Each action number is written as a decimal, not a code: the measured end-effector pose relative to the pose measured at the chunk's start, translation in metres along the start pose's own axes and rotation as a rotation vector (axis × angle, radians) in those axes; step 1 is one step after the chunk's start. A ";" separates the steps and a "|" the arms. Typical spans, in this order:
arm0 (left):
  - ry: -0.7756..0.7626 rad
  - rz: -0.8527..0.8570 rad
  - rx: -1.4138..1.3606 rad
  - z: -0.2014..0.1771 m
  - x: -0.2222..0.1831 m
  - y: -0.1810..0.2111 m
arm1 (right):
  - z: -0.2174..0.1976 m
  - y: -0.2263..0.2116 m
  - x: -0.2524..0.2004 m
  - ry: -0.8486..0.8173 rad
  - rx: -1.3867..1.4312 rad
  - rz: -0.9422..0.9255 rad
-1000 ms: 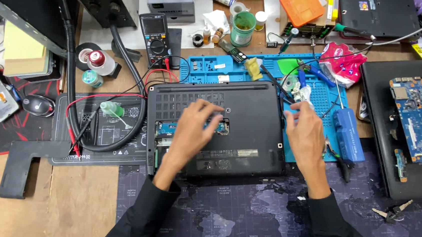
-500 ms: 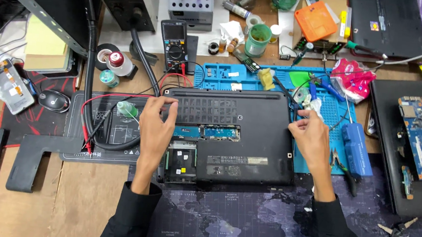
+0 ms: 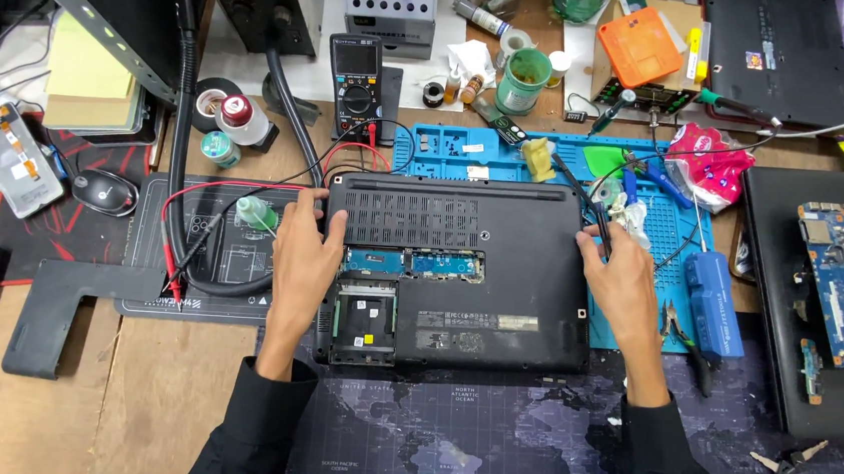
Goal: Disassembling a laptop by removing screws from the back panel and extracting the optical drive
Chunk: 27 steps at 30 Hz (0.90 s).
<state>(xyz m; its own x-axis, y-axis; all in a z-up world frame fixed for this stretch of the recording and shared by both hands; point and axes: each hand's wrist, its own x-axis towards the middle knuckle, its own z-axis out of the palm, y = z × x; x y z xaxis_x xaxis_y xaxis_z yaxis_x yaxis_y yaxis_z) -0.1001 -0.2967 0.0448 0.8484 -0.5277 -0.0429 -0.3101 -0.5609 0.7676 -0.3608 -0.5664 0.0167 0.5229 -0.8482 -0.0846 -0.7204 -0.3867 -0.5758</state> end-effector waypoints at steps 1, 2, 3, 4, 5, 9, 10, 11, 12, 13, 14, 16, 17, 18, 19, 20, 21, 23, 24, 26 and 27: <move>0.000 -0.002 0.000 0.000 0.000 0.002 | 0.003 0.005 0.003 -0.001 -0.001 -0.001; 0.001 -0.004 -0.002 0.000 0.000 0.003 | 0.006 0.011 0.005 -0.009 -0.017 -0.003; 0.001 -0.005 -0.003 -0.001 0.001 0.005 | 0.010 0.016 0.007 -0.016 -0.033 -0.006; 0.000 -0.005 -0.003 -0.001 0.000 0.008 | 0.009 0.012 0.005 -0.016 -0.033 -0.005; -0.011 -0.007 0.002 0.000 -0.001 0.011 | 0.008 0.008 0.004 -0.019 -0.031 0.009; -0.024 -0.018 -0.028 0.004 -0.006 0.020 | -0.004 -0.012 -0.005 -0.070 -0.026 0.036; -0.025 -0.015 -0.029 0.007 -0.006 0.018 | -0.002 -0.008 -0.004 -0.068 -0.025 0.037; -0.007 -0.001 -0.029 0.010 -0.006 0.015 | -0.001 -0.005 -0.002 -0.073 -0.022 0.036; 0.013 0.012 -0.028 0.012 -0.006 0.013 | 0.002 -0.002 -0.001 -0.080 -0.017 0.034; 0.013 0.014 -0.027 0.011 -0.007 0.014 | 0.004 0.005 0.002 -0.079 -0.015 0.034; 0.015 -0.002 -0.054 0.010 -0.007 0.016 | 0.006 0.011 0.006 -0.097 -0.008 0.045; 0.019 -0.015 -0.079 0.009 -0.005 0.013 | 0.009 0.019 0.012 -0.112 0.003 0.055; 0.018 -0.029 -0.107 0.009 -0.003 0.009 | 0.010 0.020 0.015 -0.126 0.012 0.052; 0.013 -0.046 -0.133 0.010 -0.002 0.004 | 0.011 0.023 0.015 -0.143 0.019 0.055; 0.010 -0.047 -0.132 0.012 -0.002 -0.001 | 0.010 0.023 0.013 -0.144 0.019 0.058; 0.002 -0.043 -0.123 0.012 0.000 -0.007 | 0.008 0.021 0.011 -0.157 0.039 0.081; -0.005 -0.039 -0.114 0.013 0.001 -0.012 | 0.007 0.019 0.009 -0.169 0.058 0.103; -0.017 -0.038 -0.109 0.011 -0.004 -0.008 | 0.003 0.023 0.010 -0.176 0.045 0.119; -0.029 -0.035 -0.105 0.010 -0.006 -0.007 | 0.002 0.024 0.010 -0.180 0.031 0.133; -0.039 -0.040 -0.115 0.004 -0.011 0.004 | -0.007 0.019 0.005 -0.178 0.024 0.147; -0.050 -0.040 -0.127 0.002 -0.013 0.009 | -0.013 0.017 0.001 -0.172 0.017 0.163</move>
<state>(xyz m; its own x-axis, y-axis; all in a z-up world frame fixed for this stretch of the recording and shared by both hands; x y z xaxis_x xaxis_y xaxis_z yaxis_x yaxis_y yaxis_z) -0.1148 -0.2964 0.0513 0.8355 -0.5395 -0.1040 -0.2175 -0.4986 0.8391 -0.3781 -0.5788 0.0173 0.4715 -0.8241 -0.3139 -0.7945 -0.2425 -0.5568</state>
